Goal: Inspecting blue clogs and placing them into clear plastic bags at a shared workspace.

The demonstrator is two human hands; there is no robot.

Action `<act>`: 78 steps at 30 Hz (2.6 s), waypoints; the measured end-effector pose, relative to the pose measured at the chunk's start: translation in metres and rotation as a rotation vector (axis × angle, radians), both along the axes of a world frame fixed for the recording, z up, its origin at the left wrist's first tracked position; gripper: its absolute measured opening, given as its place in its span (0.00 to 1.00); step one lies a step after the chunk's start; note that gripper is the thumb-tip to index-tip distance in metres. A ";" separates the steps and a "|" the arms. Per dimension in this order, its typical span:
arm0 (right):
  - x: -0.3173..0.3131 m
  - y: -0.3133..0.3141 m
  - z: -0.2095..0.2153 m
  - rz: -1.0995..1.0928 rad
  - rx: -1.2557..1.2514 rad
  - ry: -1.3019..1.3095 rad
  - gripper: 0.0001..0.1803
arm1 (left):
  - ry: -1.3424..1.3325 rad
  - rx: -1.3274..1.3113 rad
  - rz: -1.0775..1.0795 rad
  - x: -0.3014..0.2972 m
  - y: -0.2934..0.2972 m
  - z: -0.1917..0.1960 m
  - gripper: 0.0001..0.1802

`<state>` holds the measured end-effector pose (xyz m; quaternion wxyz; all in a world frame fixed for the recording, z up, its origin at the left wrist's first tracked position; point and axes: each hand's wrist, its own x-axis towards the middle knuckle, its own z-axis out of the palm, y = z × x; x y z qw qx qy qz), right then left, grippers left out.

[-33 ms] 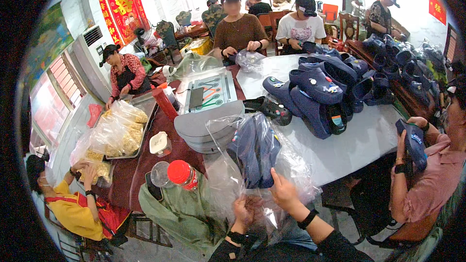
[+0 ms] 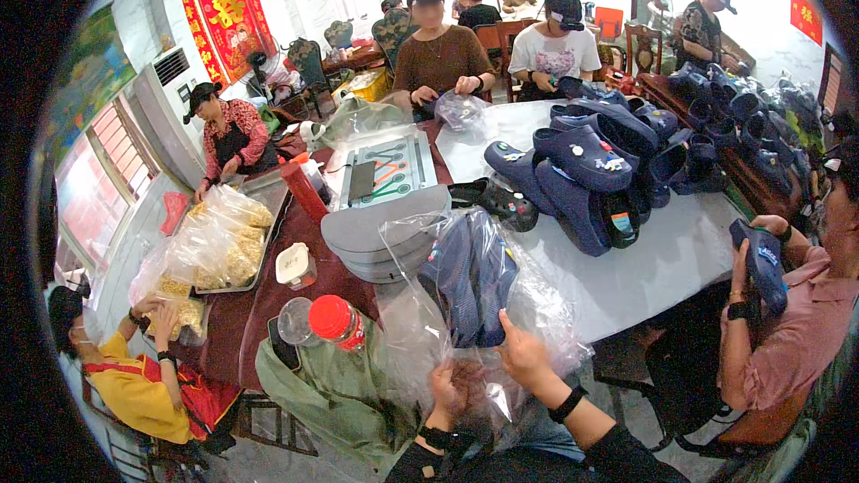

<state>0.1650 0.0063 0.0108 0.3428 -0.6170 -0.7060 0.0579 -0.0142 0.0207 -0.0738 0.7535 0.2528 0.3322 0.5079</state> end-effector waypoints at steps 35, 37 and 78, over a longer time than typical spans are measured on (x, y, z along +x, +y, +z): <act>-0.055 -0.005 0.000 -0.156 -0.006 0.730 0.08 | -0.030 0.013 0.066 0.021 0.015 0.027 0.17; -0.063 -0.010 -0.003 -0.147 -0.016 0.687 0.09 | -0.053 0.005 0.086 0.017 0.018 0.037 0.19; 0.016 -0.001 0.010 -0.219 -0.247 1.737 0.26 | 0.785 0.277 0.099 -0.091 -0.021 0.126 0.11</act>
